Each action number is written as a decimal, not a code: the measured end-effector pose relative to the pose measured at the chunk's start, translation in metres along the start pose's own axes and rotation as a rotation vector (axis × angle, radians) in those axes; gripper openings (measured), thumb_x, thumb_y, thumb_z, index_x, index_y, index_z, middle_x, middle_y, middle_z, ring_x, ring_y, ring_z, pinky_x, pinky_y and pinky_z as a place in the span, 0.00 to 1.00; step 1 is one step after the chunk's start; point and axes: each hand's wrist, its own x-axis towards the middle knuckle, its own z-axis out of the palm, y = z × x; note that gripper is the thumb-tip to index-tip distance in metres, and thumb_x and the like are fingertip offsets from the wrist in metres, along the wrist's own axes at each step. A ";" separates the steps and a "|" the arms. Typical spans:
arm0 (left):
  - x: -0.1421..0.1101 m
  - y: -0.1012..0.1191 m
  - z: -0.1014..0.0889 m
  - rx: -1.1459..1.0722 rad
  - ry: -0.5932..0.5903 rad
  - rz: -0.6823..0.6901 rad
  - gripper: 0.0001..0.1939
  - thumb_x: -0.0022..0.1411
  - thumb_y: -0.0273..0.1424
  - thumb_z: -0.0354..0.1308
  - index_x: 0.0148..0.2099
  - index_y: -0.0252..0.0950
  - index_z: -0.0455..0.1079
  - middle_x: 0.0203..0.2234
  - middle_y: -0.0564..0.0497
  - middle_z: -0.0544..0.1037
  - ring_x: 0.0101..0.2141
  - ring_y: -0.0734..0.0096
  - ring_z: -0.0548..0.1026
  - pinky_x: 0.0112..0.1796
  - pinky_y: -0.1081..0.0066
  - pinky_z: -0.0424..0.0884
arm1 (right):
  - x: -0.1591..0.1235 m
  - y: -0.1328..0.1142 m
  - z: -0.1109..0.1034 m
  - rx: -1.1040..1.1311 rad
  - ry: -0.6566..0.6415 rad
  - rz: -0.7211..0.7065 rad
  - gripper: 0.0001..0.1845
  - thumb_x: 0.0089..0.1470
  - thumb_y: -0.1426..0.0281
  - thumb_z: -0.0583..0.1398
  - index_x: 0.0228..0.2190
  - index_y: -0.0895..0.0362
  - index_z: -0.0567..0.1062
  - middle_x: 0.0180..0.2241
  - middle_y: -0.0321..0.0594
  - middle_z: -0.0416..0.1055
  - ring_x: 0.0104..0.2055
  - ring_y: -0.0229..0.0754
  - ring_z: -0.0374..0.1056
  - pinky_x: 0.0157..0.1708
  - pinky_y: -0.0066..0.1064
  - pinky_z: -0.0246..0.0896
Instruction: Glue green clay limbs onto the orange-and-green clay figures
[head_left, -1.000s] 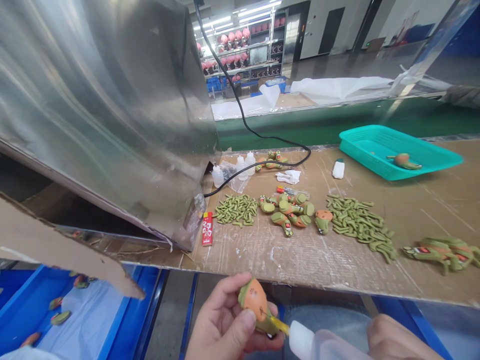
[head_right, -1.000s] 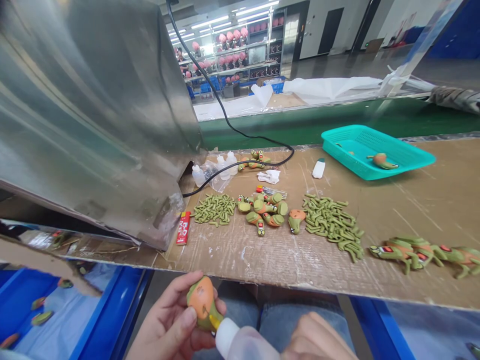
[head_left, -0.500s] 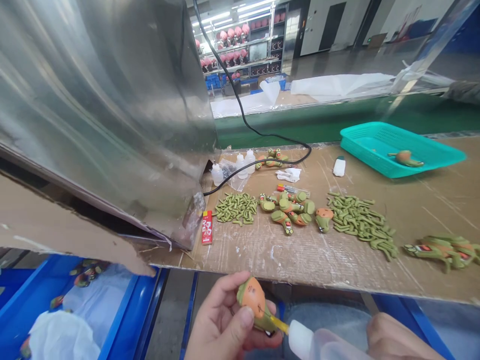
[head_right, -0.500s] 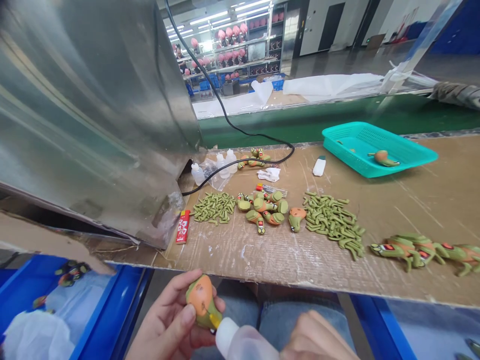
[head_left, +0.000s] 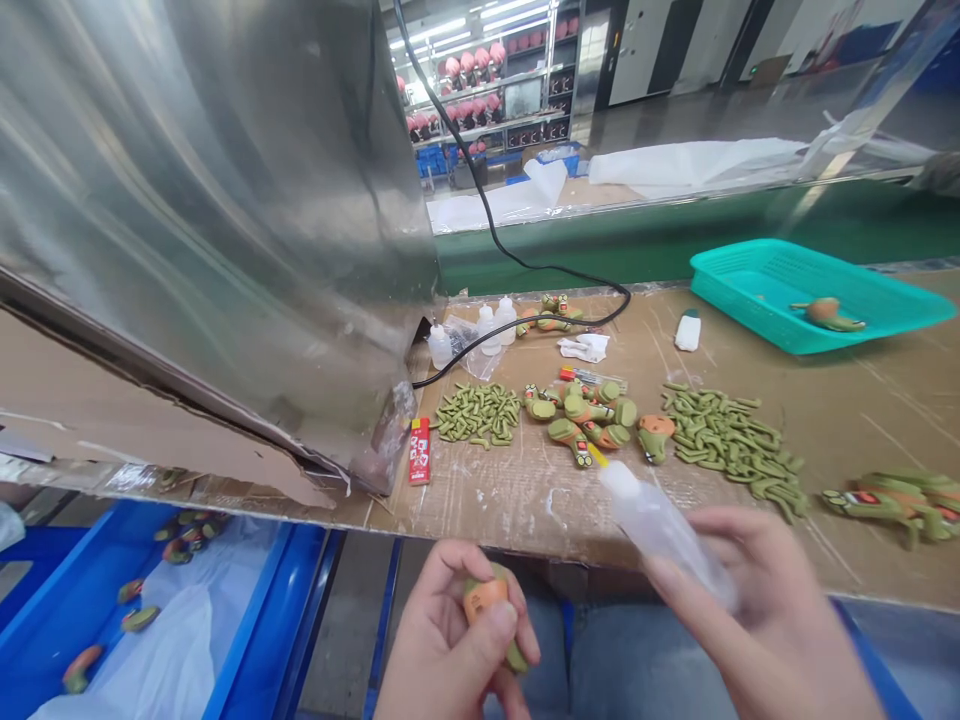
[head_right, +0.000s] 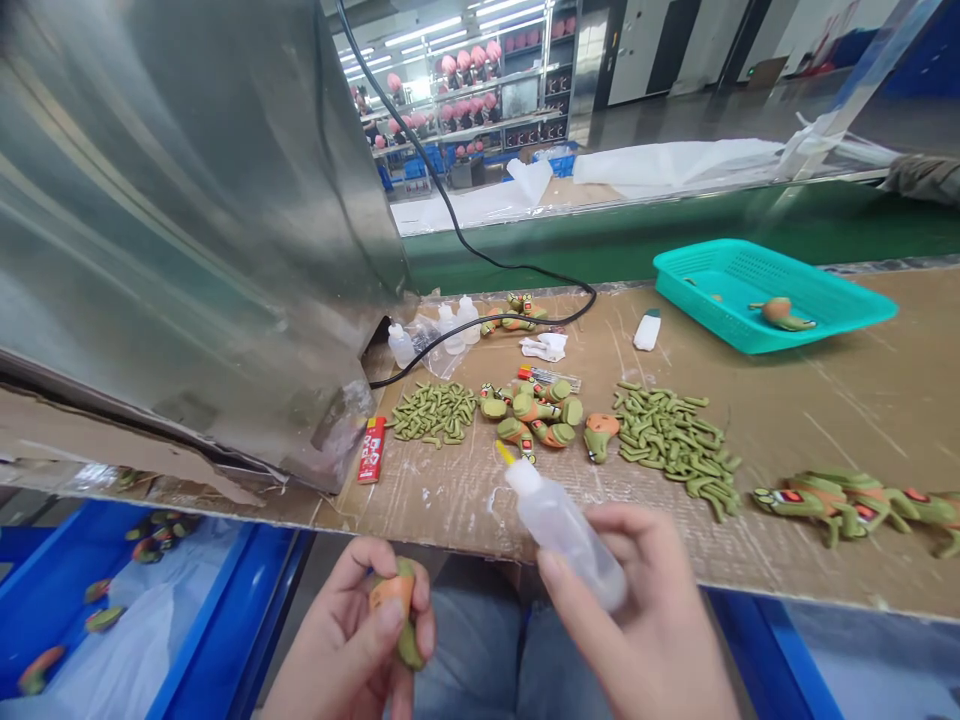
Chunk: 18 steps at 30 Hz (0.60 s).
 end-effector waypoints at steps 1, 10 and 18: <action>0.001 -0.001 0.000 -0.022 -0.007 -0.009 0.11 0.46 0.33 0.68 0.33 0.41 0.71 0.24 0.55 0.78 0.23 0.74 0.75 0.14 0.79 0.73 | 0.006 0.003 0.009 0.096 -0.053 0.013 0.18 0.50 0.56 0.60 0.39 0.48 0.61 0.33 0.37 0.71 0.32 0.43 0.70 0.27 0.29 0.68; -0.002 0.003 -0.005 -0.103 0.044 -0.148 0.17 0.52 0.40 0.61 0.43 0.40 0.73 0.36 0.46 0.82 0.43 0.56 0.77 0.29 0.64 0.80 | 0.030 0.028 0.038 -0.103 -0.180 -0.159 0.21 0.53 0.61 0.59 0.47 0.50 0.61 0.45 0.41 0.67 0.45 0.49 0.66 0.43 0.41 0.61; 0.005 -0.007 0.007 -0.053 0.095 -0.256 0.19 0.39 0.29 0.71 0.38 0.42 0.76 0.32 0.49 0.81 0.37 0.55 0.79 0.29 0.60 0.79 | -0.009 0.025 0.017 -0.205 -0.046 -0.418 0.20 0.58 0.64 0.53 0.52 0.48 0.59 0.48 0.42 0.66 0.50 0.51 0.63 0.48 0.44 0.60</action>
